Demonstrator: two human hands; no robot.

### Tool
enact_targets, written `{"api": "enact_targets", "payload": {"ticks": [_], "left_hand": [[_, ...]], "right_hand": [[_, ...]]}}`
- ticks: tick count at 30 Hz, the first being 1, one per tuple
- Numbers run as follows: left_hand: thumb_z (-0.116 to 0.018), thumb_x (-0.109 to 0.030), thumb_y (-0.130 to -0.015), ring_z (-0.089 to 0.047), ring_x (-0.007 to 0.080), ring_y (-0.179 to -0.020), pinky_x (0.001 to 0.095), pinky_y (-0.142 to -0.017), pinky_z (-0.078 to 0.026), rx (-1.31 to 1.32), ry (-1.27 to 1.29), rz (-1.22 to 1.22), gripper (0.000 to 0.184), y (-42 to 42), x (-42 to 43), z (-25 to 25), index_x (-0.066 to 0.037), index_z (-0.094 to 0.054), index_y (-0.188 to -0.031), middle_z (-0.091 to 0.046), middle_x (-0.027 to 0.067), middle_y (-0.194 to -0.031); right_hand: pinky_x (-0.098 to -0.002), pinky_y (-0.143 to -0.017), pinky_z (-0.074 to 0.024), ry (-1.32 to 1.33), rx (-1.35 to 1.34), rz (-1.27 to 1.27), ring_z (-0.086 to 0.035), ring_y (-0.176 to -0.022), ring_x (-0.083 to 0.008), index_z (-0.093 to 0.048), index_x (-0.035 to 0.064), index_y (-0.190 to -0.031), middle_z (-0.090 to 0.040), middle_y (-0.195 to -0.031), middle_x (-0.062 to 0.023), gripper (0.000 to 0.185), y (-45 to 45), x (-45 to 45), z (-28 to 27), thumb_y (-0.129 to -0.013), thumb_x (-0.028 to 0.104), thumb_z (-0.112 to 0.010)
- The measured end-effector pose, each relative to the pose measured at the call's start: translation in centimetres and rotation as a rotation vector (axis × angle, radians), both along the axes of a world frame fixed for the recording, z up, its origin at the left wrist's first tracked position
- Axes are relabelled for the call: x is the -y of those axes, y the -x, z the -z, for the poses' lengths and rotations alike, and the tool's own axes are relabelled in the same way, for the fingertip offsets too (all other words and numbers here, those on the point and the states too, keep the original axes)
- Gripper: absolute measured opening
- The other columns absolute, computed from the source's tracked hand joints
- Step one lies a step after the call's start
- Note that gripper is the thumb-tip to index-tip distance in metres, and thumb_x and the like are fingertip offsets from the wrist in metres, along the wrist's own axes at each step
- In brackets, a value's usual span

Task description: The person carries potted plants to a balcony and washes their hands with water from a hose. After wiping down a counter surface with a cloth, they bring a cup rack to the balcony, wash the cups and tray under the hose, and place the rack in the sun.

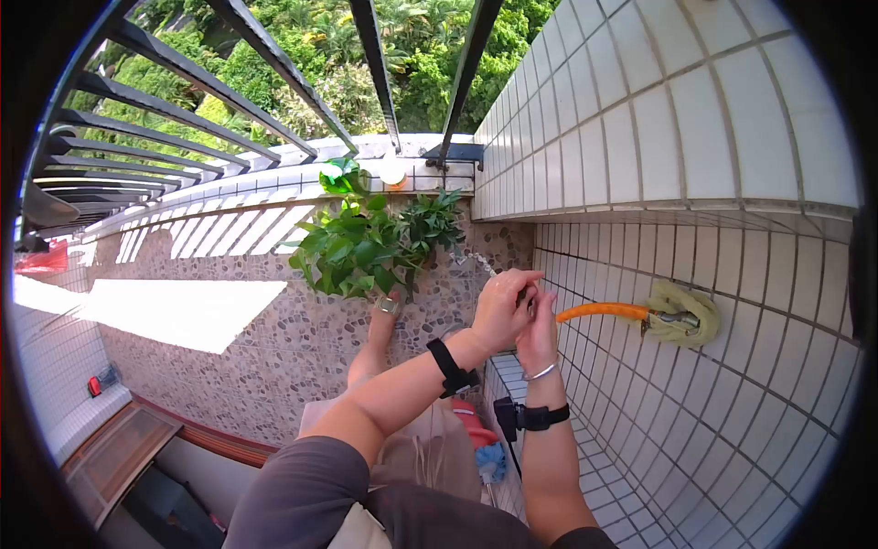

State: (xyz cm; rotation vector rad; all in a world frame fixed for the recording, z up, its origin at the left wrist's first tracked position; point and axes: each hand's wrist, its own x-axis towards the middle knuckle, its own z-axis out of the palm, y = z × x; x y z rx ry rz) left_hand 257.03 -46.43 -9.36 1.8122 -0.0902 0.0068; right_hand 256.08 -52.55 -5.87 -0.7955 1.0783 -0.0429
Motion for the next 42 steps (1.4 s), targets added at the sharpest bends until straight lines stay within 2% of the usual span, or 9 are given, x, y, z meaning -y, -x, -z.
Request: {"api": "enact_targets", "payload": {"ticks": [1,4,6,14,22,31,39,41,42], "left_hand": [[-0.057,-0.009,-0.081,-0.057,0.0284,-0.081,0.0366,-0.073,-0.044,0.191,-0.083,0.001,0.016,-0.8,-0.5,-0.9,-0.007,-0.062,-0.096,-0.06,0.0112,-0.083],[-0.056,-0.014,-0.081,-0.053,0.0296,-0.078,0.039,-0.072,-0.039,0.206,-0.104,-0.118,0.008,-3.8,-3.0,-2.2,-0.007,-0.057,-0.086,-0.057,0.0104,-0.076],[-0.055,-0.017,-0.083,-0.051,0.0299,-0.074,0.0399,-0.067,-0.037,0.282,-0.09,-0.185,0.013,-6.1,-4.7,-2.1,-0.006,-0.053,-0.076,-0.056,0.0109,-0.072],[-0.054,-0.012,-0.081,-0.051,0.0298,-0.077,0.0402,-0.074,-0.038,0.234,-0.133,-0.274,0.006,-9.0,-12.1,-2.4,-0.006,-0.054,-0.082,-0.056,0.011,-0.077],[-0.058,-0.01,-0.077,-0.055,0.0276,-0.079,0.0385,-0.074,-0.04,0.157,-0.197,-0.703,0.009,-6.7,-24.3,-1.8,-0.007,-0.055,-0.085,-0.058,0.0088,-0.08],[-0.051,-0.007,-0.072,-0.057,0.0279,-0.068,0.0363,-0.067,-0.044,0.029,-0.142,-0.826,0.005,-6.8,-32.3,0.2,-0.007,-0.056,-0.071,-0.06,0.008,-0.072],[-0.051,-0.007,-0.072,-0.058,0.0277,-0.063,0.035,-0.059,-0.046,0.134,-0.17,-1.067,0.009,-5.1,-36.6,-1.9,-0.003,-0.058,-0.076,-0.059,0.0115,-0.07],[-0.054,-0.01,-0.076,-0.059,0.0313,-0.064,0.0385,-0.059,-0.047,0.091,-0.084,-1.241,0.011,-4.5,-36.7,-1.2,-0.004,-0.061,-0.082,-0.062,0.0134,-0.071],[-0.052,-0.01,-0.078,-0.059,0.0316,-0.064,0.0376,-0.057,-0.047,0.003,0.057,-1.13,0.011,-3.6,-36.8,-1.4,-0.002,-0.059,-0.081,-0.061,0.0135,-0.07]], "right_hand": [[-0.0272,-0.047,-0.0363,0.008,0.007,-0.021,-0.048,-0.055,-0.0112,-0.054,0.0035,-0.074,-0.055,-0.067,-0.0014,0.049,-1.4,-0.5,0.9,-0.098,0.038,-0.028],[-0.0269,-0.07,-0.0386,-0.296,0.385,-0.334,-0.049,-0.079,-0.0113,-0.054,0.0091,-0.092,-0.055,-0.085,0.0012,0.043,-3.9,-0.9,6.8,-0.093,0.048,-0.037],[-0.0276,-0.071,-0.0389,-0.367,0.455,-0.422,-0.05,-0.079,-0.0127,-0.054,0.0086,-0.093,-0.056,-0.086,0.0,0.042,-5.7,-1.7,7.5,-0.092,0.047,-0.037],[-0.0304,-0.072,-0.04,-0.347,0.45,-0.658,-0.051,-0.082,-0.0183,-0.054,0.0066,-0.096,-0.056,-0.089,-0.0049,0.04,-10.3,-9.8,6.6,-0.092,0.042,-0.038],[-0.0331,-0.073,-0.0412,-0.362,0.312,-0.965,-0.051,-0.084,-0.0238,-0.054,0.0045,-0.099,-0.057,-0.091,-0.0098,0.037,-9.1,-25.1,7.6,-0.091,0.038,-0.039],[-0.0362,-0.074,-0.0425,0.013,0.403,-1.308,-0.053,-0.087,-0.03,-0.054,0.0022,-0.103,-0.057,-0.094,-0.0153,0.036,-10.2,-33.0,8.2,-0.09,0.033,-0.041],[-0.0389,-0.076,-0.0437,0.565,0.627,-1.508,-0.054,-0.09,-0.0356,-0.054,0.0001,-0.106,-0.058,-0.097,-0.0201,0.035,-8.9,-36.0,9.3,-0.089,0.028,-0.042],[-0.0396,-0.076,-0.0439,0.721,0.711,-1.518,-0.054,-0.09,-0.037,-0.055,-0.0004,-0.107,-0.058,-0.097,-0.0214,0.035,-8.0,-35.9,9.6,-0.089,0.027,-0.042],[-0.04,-0.076,-0.0441,0.798,0.764,-1.511,-0.054,-0.091,-0.0377,-0.055,-0.0006,-0.107,-0.058,-0.098,-0.022,0.035,-7.6,-35.6,9.7,-0.089,0.026,-0.042]]}}
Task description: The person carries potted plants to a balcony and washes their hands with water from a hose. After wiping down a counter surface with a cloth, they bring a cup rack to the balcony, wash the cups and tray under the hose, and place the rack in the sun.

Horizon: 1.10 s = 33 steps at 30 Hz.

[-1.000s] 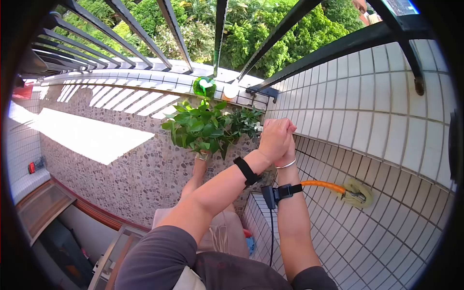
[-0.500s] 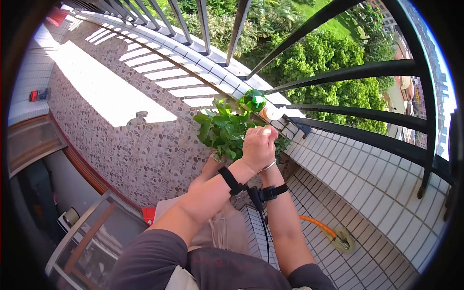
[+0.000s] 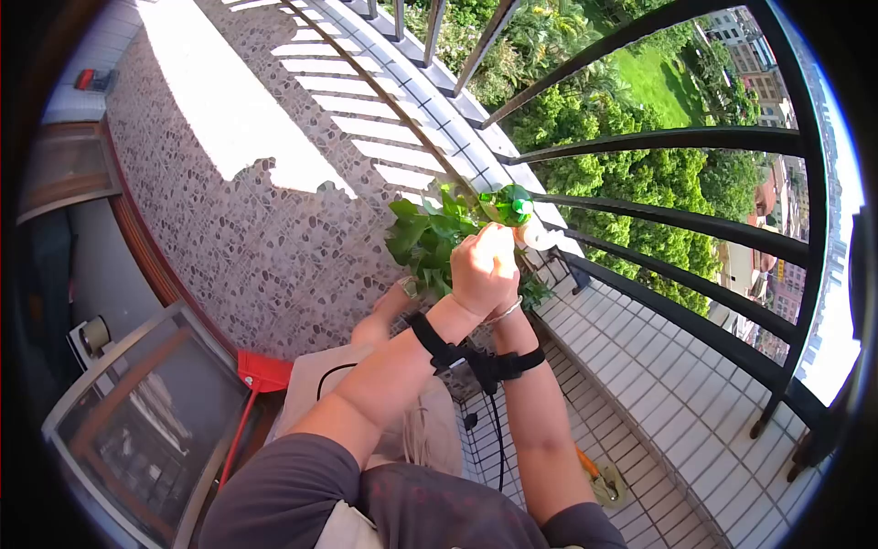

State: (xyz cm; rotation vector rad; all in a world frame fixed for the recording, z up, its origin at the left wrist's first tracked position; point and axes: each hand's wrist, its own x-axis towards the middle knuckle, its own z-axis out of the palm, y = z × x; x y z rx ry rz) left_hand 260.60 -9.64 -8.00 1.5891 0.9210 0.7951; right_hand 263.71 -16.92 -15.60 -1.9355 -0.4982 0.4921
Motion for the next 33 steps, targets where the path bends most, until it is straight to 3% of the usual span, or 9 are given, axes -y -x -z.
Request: {"api": "enact_targets", "payload": {"ticks": [3,4,7,9,15,21,27,29,33], "left_hand": [[-0.048,-0.009,-0.08,-0.057,0.0301,-0.06,0.035,-0.055,-0.045,0.129,0.16,-0.054,0.012,0.8,1.5,-0.6,-0.001,-0.058,-0.08,-0.058,0.0144,-0.068],[-0.042,-0.005,-0.084,-0.05,0.014,-0.054,0.0268,-0.05,-0.041,0.197,0.272,-0.086,0.016,0.9,2.3,-0.5,0.0,-0.051,-0.072,-0.052,0.0054,-0.063],[-0.04,-0.007,-0.088,-0.045,0.0097,-0.05,0.0251,-0.046,-0.036,0.343,0.697,-0.103,0.017,1.2,3.8,-1.2,0.0,-0.053,-0.079,-0.048,0.0027,-0.059],[-0.036,-0.011,-0.094,-0.035,0.0027,-0.047,0.0197,-0.044,-0.029,0.348,0.685,-0.138,0.028,0.0,4.4,-2.7,-0.007,-0.044,-0.067,-0.041,-0.004,-0.056],[-0.042,-0.016,-0.094,-0.035,0.0039,-0.046,0.0204,-0.043,-0.029,0.459,1.045,-0.187,0.029,-1.2,3.6,-8.4,-0.012,-0.045,-0.066,-0.04,-0.0049,-0.054],[-0.044,-0.016,-0.092,-0.038,0.0099,-0.042,0.0255,-0.042,-0.032,0.348,1.242,-0.049,0.028,-1.1,2.1,-9.9,-0.011,-0.047,-0.064,-0.041,-0.003,-0.052],[-0.064,-0.001,-0.069,-0.047,0.0102,-0.049,0.0252,-0.046,-0.039,-0.039,0.483,0.441,0.016,3.0,0.3,-14.5,-0.001,-0.049,-0.069,-0.05,0.0014,-0.059],[-0.054,0.01,-0.063,-0.044,0.0112,-0.065,0.0257,-0.055,-0.04,-0.191,0.353,0.413,0.037,7.3,-2.1,-13.8,-0.001,-0.044,-0.097,-0.044,0.0034,-0.08],[-0.041,0.012,-0.06,-0.04,0.0335,-0.112,0.0386,-0.099,-0.031,-0.591,-0.056,0.415,0.06,20.3,-8.6,-10.6,0.001,-0.043,-0.118,-0.044,0.0207,-0.116]], "right_hand": [[-0.041,-0.077,-0.0445,0.025,0.238,-0.034,-0.054,-0.092,-0.0397,-0.055,-0.0014,-0.108,-0.058,-0.099,-0.0238,0.035,1.1,1.5,0.0,-0.088,0.025,-0.042],[-0.0413,-0.077,-0.0447,0.026,0.243,-0.054,-0.054,-0.092,-0.0404,-0.055,-0.0017,-0.109,-0.058,-0.099,-0.0244,0.035,1.3,2.2,-0.5,-0.088,0.024,-0.043],[-0.0278,-0.048,-0.0375,-0.003,-0.339,-0.118,-0.048,-0.052,-0.012,-0.053,0.004,-0.066,-0.056,-0.061,-0.0022,0.053,-0.3,3.4,-4.6,-0.098,0.037,-0.026],[-0.0289,-0.046,-0.0371,-0.09,-0.288,-0.073,-0.049,-0.052,-0.011,-0.051,0.003,-0.062,-0.053,-0.055,-0.0042,0.052,-0.5,2.9,-8.3,-0.097,0.034,-0.027],[-0.0503,-0.055,-0.0434,0.265,0.326,-0.374,-0.054,-0.058,-0.0434,-0.055,0.0032,-0.063,-0.056,-0.06,-0.0233,0.049,-3.2,3.7,-13.8,-0.094,0.027,-0.025],[-0.0492,-0.056,-0.0459,0.265,0.538,-0.535,-0.057,-0.059,-0.0397,-0.055,0.0064,-0.075,-0.058,-0.064,-0.0186,0.036,-3.6,4.3,-20.0,-0.093,0.027,-0.031],[-0.0408,-0.071,-0.0466,0.078,0.511,-0.354,-0.056,-0.088,-0.0376,-0.054,-0.0006,-0.093,-0.056,-0.095,-0.0249,0.036,-3.3,7.9,-21.0,-0.091,0.034,-0.044],[-0.0396,-0.078,-0.0464,0.158,-0.028,-0.562,-0.056,-0.096,-0.0354,-0.051,0.002,-0.115,-0.053,-0.112,-0.0231,0.044,-5.2,11.2,-19.6,-0.091,0.038,-0.044],[-0.05,-0.095,-0.0374,-0.027,-1.139,-0.066,-0.039,-0.123,-0.0395,-0.047,0.0137,-0.129,-0.035,-0.14,-0.0114,0.047,-4.2,22.2,-15.3,-0.092,0.042,-0.042]]}}
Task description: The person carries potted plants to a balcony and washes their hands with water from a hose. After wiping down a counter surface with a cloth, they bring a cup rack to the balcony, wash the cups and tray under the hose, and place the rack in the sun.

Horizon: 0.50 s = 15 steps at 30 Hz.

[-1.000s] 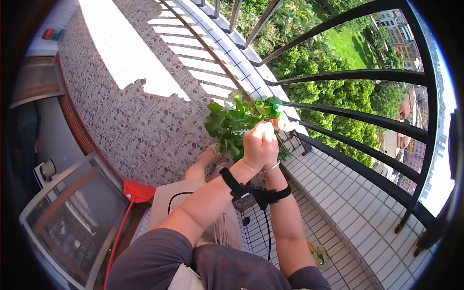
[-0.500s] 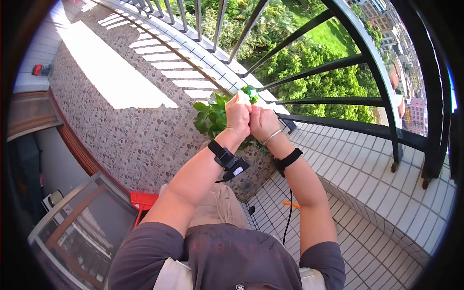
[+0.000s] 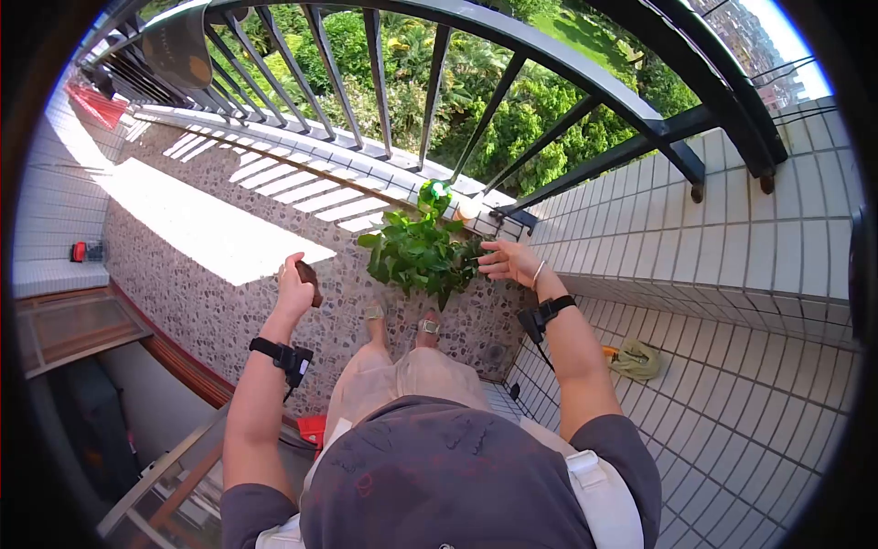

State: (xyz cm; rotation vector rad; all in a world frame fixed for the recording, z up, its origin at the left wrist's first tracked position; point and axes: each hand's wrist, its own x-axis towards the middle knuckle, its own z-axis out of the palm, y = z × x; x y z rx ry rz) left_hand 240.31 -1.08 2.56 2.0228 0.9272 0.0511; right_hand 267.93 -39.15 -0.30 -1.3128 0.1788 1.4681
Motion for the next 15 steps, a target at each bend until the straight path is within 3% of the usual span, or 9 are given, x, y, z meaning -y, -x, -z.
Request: {"api": "enact_targets", "payload": {"ticks": [2,3,4,5,7,10,12,13,15], "left_hand": [[-0.045,0.011,-0.067,-0.011,0.0416,-0.134,0.0434,-0.111,-0.011,-0.375,-0.129,0.064,0.076,8.7,-3.2,2.6,0.007,-0.016,-0.137,-0.019,0.0324,-0.139],[-0.046,0.01,-0.074,0.002,0.0398,-0.136,0.0437,-0.111,-0.005,-0.593,-0.088,-0.071,0.076,11.4,-2.6,0.2,0.008,-0.006,-0.139,-0.009,0.0333,-0.142],[-0.048,0.007,-0.079,0.001,0.0381,-0.137,0.0459,-0.111,-0.005,-0.718,-0.134,-0.028,0.072,16.6,-4.3,1.8,0.009,-0.006,-0.138,-0.004,0.0334,-0.143],[-0.05,0.003,-0.082,-0.029,0.0384,-0.129,0.047,-0.105,-0.027,-0.672,-0.189,-0.143,0.058,23.4,-6.1,5.3,0.009,-0.025,-0.134,-0.027,0.0332,-0.136],[-0.045,-0.019,-0.094,-0.065,0.0301,-0.077,0.0396,-0.064,-0.055,-0.295,0.69,-0.579,0.028,30.0,-6.5,0.9,0.003,-0.054,-0.107,-0.063,0.016,-0.095],[-0.049,-0.032,-0.092,-0.063,0.0285,-0.079,0.0438,-0.067,-0.052,-0.339,0.626,-0.984,0.033,39.3,-6.4,-1.5,-0.001,-0.056,-0.104,-0.064,0.0129,-0.091],[-0.061,-0.02,-0.083,-0.061,0.025,-0.076,0.0396,-0.071,-0.047,-0.793,-0.142,-0.268,0.025,48.8,-9.0,3.1,0.001,-0.061,-0.097,-0.063,0.0136,-0.081],[-0.061,-0.018,-0.084,-0.061,0.0261,-0.078,0.0382,-0.072,-0.047,-0.722,-0.005,-0.314,0.028,51.0,-10.1,3.2,0.003,-0.06,-0.101,-0.065,0.0135,-0.086],[-0.056,-0.023,-0.088,-0.059,0.0278,-0.089,0.0381,-0.078,-0.047,-0.283,0.144,-0.772,0.032,56.6,-11.5,8.4,0.005,-0.059,-0.104,-0.062,0.0147,-0.101]], "right_hand": [[-0.0569,-0.102,-0.0259,1.03,0.826,-0.947,-0.012,-0.134,-0.0426,-0.051,0.0159,-0.126,-0.02,-0.148,-0.0085,0.043,5.7,2.8,-0.6,-0.089,0.037,-0.049],[-0.0607,-0.104,-0.0161,1.17,0.769,-1.467,0.008,-0.136,-0.0403,-0.057,0.016,-0.119,-0.007,-0.151,-0.0062,0.038,7.8,3.2,-4.5,-0.084,0.029,-0.056],[-0.0598,-0.105,-0.0154,1.112,0.837,-1.577,0.005,-0.137,-0.0365,-0.064,0.0166,-0.11,-0.003,-0.152,-0.004,0.031,10.4,5.9,-3.3,-0.079,0.02,-0.06],[-0.0531,-0.106,-0.0221,1.009,0.884,-1.334,-0.013,-0.137,-0.0321,-0.065,0.0141,-0.109,-0.02,-0.148,-0.008,0.031,13.3,10.7,1.9,-0.08,0.022,-0.057],[-0.0356,-0.1,-0.0372,0.86,0.397,-0.862,-0.05,-0.116,-0.0308,-0.056,0.0031,-0.117,-0.054,-0.122,-0.0165,0.048,17.8,16.0,7.4,-0.082,0.036,-0.05],[-0.0619,-0.103,-0.0175,1.355,0.35,-1.213,-0.011,-0.135,-0.0427,-0.041,0.0096,-0.133,-0.02,-0.148,-0.0099,0.057,25.3,14.3,2.4,-0.085,0.04,-0.047],[-0.0594,-0.103,-0.0201,1.272,0.173,-0.946,-0.014,-0.135,-0.0415,-0.043,0.0093,-0.132,-0.024,-0.147,-0.0112,0.056,27.7,13.0,1.8,-0.083,0.037,-0.05],[-0.0594,-0.103,-0.0201,1.277,0.169,-0.941,-0.014,-0.135,-0.0415,-0.043,0.0093,-0.132,-0.024,-0.147,-0.0112,0.056,28.8,11.3,1.7,-0.083,0.037,-0.05],[-0.0423,-0.094,-0.0401,1.218,0.067,-0.859,-0.05,-0.116,-0.0285,-0.062,0.0084,-0.11,-0.057,-0.119,-0.0156,0.037,29.1,6.9,2.7,-0.08,0.029,-0.056]]}}
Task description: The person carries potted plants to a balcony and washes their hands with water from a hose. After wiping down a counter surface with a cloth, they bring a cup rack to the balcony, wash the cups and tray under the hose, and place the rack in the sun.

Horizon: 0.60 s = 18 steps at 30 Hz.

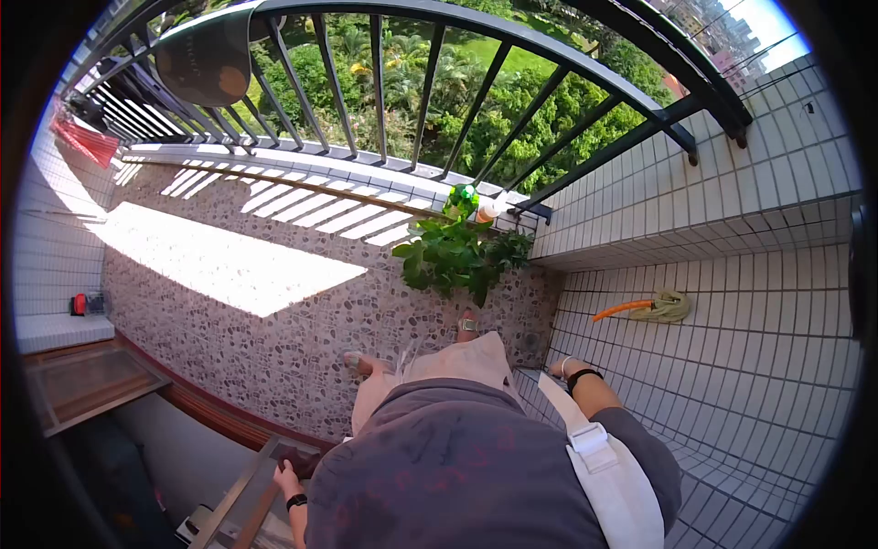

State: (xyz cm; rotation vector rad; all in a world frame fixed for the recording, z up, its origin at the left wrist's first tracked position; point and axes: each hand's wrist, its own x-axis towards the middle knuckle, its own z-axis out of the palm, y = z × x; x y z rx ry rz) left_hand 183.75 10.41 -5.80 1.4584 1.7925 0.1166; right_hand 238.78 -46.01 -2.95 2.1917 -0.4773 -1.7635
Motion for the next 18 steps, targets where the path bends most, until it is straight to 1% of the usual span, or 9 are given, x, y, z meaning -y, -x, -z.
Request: {"api": "enact_targets", "payload": {"ticks": [3,6,8,9,10,12,14,16,18], "left_hand": [[-0.043,-0.041,-0.093,-0.056,0.0259,-0.099,0.0385,-0.082,-0.047,-0.299,0.058,-0.164,0.05,-0.2,-2.4,-2.0,0.002,-0.054,-0.114,-0.058,0.0134,-0.111],[-0.037,-0.058,-0.089,-0.062,0.0249,-0.089,0.041,-0.082,-0.049,0.778,0.724,-0.474,0.063,-0.2,-5.5,-7.1,-0.002,-0.057,-0.109,-0.062,0.0107,-0.104],[-0.064,-0.02,-0.084,-0.062,0.0213,-0.084,0.0355,-0.077,-0.05,0.307,0.397,-0.147,0.031,4.0,-7.2,-2.7,0.002,-0.057,-0.105,-0.063,0.0121,-0.097],[-0.064,-0.005,-0.079,-0.061,0.0206,-0.083,0.0334,-0.076,-0.049,0.03,0.176,-0.072,0.029,5.6,-7.7,-1.1,0.004,-0.056,-0.105,-0.063,0.0123,-0.096],[-0.055,-0.007,-0.086,-0.06,0.0224,-0.088,0.0356,-0.08,-0.048,0.455,0.309,-0.228,0.021,7.4,-8.8,0.3,0.006,-0.057,-0.103,-0.061,0.0127,-0.097],[-0.059,-0.015,-0.086,-0.06,0.0196,-0.083,0.0322,-0.075,-0.048,0.868,0.296,-0.656,0.025,5.0,-9.4,-4.7,0.005,-0.059,-0.1,-0.063,0.0096,-0.092],[-0.062,-0.016,-0.084,-0.06,0.0177,-0.079,0.0321,-0.07,-0.048,0.06,0.07,-0.131,0.022,7.8,-10.4,-1.2,0.001,-0.06,-0.098,-0.064,0.0072,-0.09],[-0.067,-0.015,-0.079,-0.06,0.0163,-0.076,0.0317,-0.068,-0.048,0.418,0.0,-0.464,0.02,9.4,-10.9,-0.3,0.0,-0.062,-0.092,-0.064,0.005,-0.085],[-0.068,-0.014,-0.078,-0.06,0.0158,-0.075,0.0315,-0.067,-0.048,0.712,-0.072,-0.821,0.019,9.3,-12.7,-4.3,-0.001,-0.062,-0.091,-0.063,0.0042,-0.083]], "right_hand": [[-0.0473,-0.103,-0.0292,0.017,0.187,-0.454,-0.026,-0.133,-0.0311,-0.048,0.0105,-0.129,-0.039,-0.138,-0.0092,0.049,0.5,-13.0,-5.4,-0.083,0.03,-0.053],[-0.0564,-0.102,-0.0257,-0.294,0.239,-0.216,-0.026,-0.132,-0.0323,-0.049,0.0112,-0.127,-0.034,-0.141,-0.009,0.048,-1.3,-20.7,0.2,-0.086,0.036,-0.046],[-0.0586,-0.103,-0.0236,-0.391,0.269,-0.342,-0.027,-0.131,-0.0331,-0.052,0.009,-0.124,-0.036,-0.138,-0.0118,0.05,-1.3,-28.4,2.3,-0.087,0.041,-0.041],[-0.0456,-0.096,-0.0384,-0.393,0.629,-0.801,-0.052,-0.107,-0.0358,-0.064,0.0046,-0.103,-0.06,-0.108,-0.0181,0.041,1.6,-33.2,-2.5,-0.085,0.034,-0.044],[-0.0388,-0.092,-0.0423,-0.53,0.811,-1.032,-0.059,-0.091,-0.0363,-0.065,0.0045,-0.1,-0.064,-0.092,-0.019,0.036,2.1,-35.5,-2.3,-0.084,0.03,-0.046],[-0.0376,-0.084,-0.0465,-1.085,0.624,-0.559,-0.061,-0.087,-0.0325,-0.067,0.0058,-0.092,-0.065,-0.088,-0.0167,0.029,1.2,-39.9,0.4,-0.082,0.027,-0.05],[-0.0432,-0.091,-0.0418,-0.74,0.348,-0.746,-0.058,-0.098,-0.0357,-0.065,0.0039,-0.099,-0.063,-0.1,-0.0189,0.037,1.1,-45.3,-0.2,-0.085,0.031,-0.045],[-0.056,-0.105,-0.0179,-0.331,0.5,-1.288,-0.042,-0.122,-0.034,-0.066,0.0083,-0.103,-0.059,-0.114,-0.0141,0.035,1.4,-47.0,2.3,-0.084,0.029,-0.046],[-0.0445,-0.097,-0.0383,-0.43,0.209,-1.125,-0.052,-0.11,-0.0363,-0.066,0.005,-0.101,-0.06,-0.111,-0.0181,0.037,-1.2,-50.3,4.7,-0.08,0.03,-0.049]]}}
